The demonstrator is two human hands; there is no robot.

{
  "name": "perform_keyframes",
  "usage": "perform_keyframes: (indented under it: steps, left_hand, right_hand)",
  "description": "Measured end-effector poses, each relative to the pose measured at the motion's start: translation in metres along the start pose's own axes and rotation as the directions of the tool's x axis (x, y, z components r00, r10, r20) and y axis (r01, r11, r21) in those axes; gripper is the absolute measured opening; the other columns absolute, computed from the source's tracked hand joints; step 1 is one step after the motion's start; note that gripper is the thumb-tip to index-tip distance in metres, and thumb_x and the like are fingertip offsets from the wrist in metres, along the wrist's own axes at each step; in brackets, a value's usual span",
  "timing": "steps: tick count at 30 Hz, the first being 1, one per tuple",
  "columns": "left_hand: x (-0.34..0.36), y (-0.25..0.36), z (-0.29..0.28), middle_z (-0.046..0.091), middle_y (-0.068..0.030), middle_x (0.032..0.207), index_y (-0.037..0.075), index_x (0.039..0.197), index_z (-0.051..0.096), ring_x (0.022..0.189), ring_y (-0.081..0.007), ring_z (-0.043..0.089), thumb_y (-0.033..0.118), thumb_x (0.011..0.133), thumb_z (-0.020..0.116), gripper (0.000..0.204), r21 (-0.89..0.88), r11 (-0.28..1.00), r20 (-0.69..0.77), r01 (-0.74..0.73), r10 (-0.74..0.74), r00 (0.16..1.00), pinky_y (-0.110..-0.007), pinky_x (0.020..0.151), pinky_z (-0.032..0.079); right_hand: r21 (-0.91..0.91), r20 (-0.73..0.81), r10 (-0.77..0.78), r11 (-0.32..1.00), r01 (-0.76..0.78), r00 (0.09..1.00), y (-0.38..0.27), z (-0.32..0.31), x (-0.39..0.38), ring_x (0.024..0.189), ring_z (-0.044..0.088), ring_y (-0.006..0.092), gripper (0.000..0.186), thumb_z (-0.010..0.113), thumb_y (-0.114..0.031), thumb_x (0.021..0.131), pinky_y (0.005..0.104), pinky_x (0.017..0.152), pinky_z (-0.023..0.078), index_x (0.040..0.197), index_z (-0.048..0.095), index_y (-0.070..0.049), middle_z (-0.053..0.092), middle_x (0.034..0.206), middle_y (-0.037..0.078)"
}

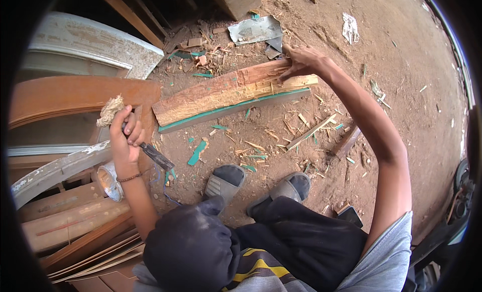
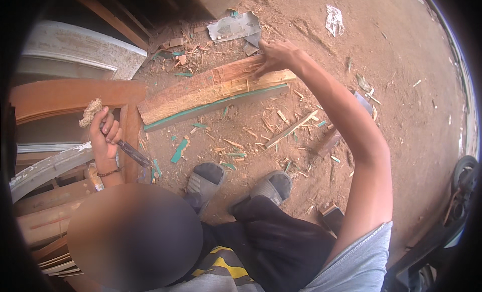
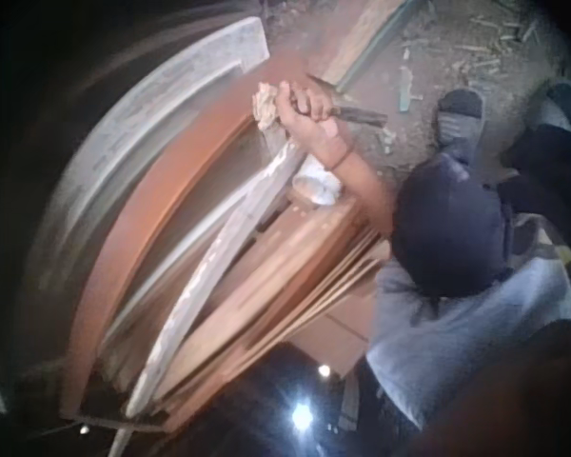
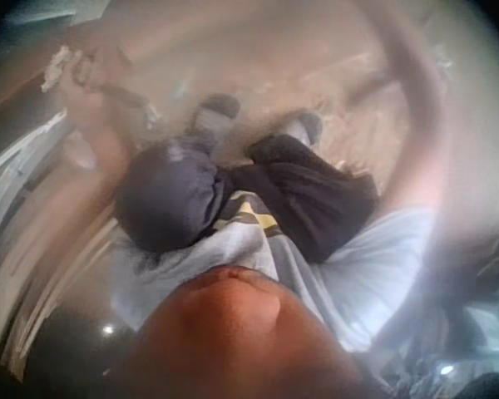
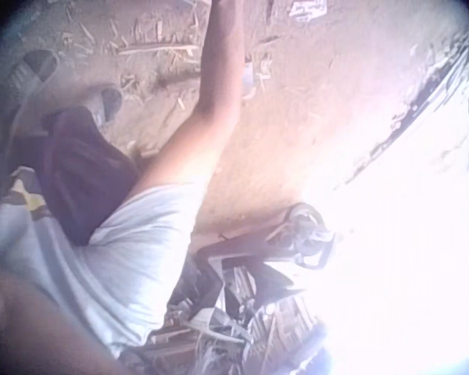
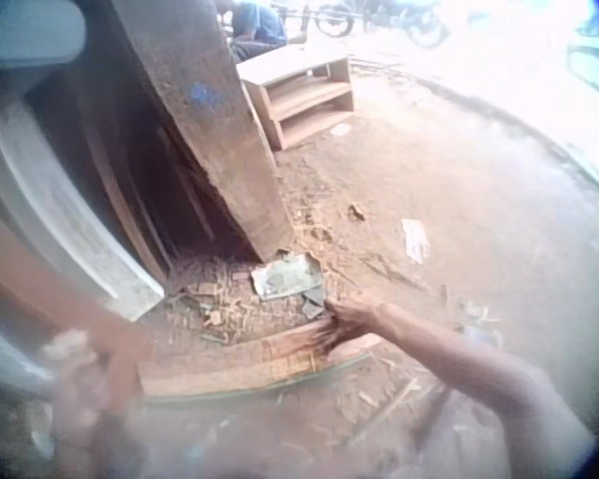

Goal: The person uses a chisel and a small axe to carve a small piece of wood. They repeatedly strike the chisel with the axe to remove wood shavings and shape the piece.

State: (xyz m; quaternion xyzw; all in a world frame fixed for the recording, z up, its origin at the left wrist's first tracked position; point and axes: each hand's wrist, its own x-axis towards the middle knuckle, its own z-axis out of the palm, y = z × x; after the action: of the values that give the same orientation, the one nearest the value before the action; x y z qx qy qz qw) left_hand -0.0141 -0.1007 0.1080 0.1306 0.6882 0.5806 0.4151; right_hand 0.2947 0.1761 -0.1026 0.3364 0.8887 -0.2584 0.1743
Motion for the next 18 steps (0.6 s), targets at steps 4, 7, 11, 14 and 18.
perform_keyframes:
  steps: [4,7,11,14,18]
  left_hand:
    - [0.002,-0.019,-0.018,0.031,0.0062,0.05,0.015,0.065,0.04,0.035,-0.0045,0.024,0.02,0.094,0.056,0.033,-0.023,0.999,-0.012,0.039,-0.039,0.999,-0.022,0.033,0.018]
    - [0.008,-0.032,-0.037,0.03,0.0063,0.053,0.015,0.068,0.041,0.037,-0.0041,0.024,0.021,0.092,0.059,0.031,-0.034,0.999,-0.001,0.043,-0.043,0.999,-0.022,0.035,0.017]
    - [0.021,-0.033,-0.065,0.03,0.0064,0.053,0.015,0.069,0.042,0.037,-0.0041,0.023,0.021,0.093,0.058,0.029,-0.098,0.994,0.037,0.054,-0.051,0.998,-0.022,0.035,0.017]
    - [0.032,-0.034,-0.073,0.03,0.0063,0.052,0.014,0.07,0.043,0.037,-0.004,0.023,0.02,0.094,0.055,0.029,-0.151,0.988,0.07,0.042,-0.031,0.997,-0.022,0.034,0.018]
    - [0.045,-0.033,-0.073,0.03,0.0059,0.052,0.013,0.069,0.042,0.036,-0.0041,0.022,0.02,0.096,0.052,0.03,-0.179,0.981,0.14,0.075,-0.05,0.989,-0.021,0.034,0.018]
  right_hand:
    - [0.071,0.232,0.021,0.997,-0.038,0.972,-0.021,-0.01,-0.005,0.068,0.052,0.0189,0.085,0.064,-0.084,0.061,0.0329,0.059,0.044,0.092,0.062,-0.005,0.057,0.084,0.009]
    - [-0.067,0.252,-0.053,0.995,0.073,0.966,-0.027,-0.007,-0.022,0.073,0.052,0.0229,0.082,0.065,-0.077,0.068,0.0374,0.061,0.049,0.089,0.059,0.001,0.053,0.098,0.016]
    - [0.074,0.294,0.125,0.985,-0.153,0.947,-0.042,0.005,-0.069,0.084,0.058,0.0281,0.087,0.07,-0.072,0.067,0.0415,0.075,0.052,0.103,0.051,0.004,0.055,0.098,0.018]
    - [0.102,0.004,0.103,0.99,-0.102,0.995,-0.054,0.016,-0.093,0.082,0.067,0.0284,0.084,0.07,-0.074,0.068,0.0414,0.072,0.056,0.1,0.06,0.003,0.066,0.091,0.021]
    - [0.13,0.334,0.185,0.962,-0.24,0.924,-0.085,0.015,-0.104,0.073,0.067,0.0256,0.085,0.07,-0.075,0.065,0.0376,0.065,0.057,0.099,0.063,0.003,0.066,0.077,0.016]
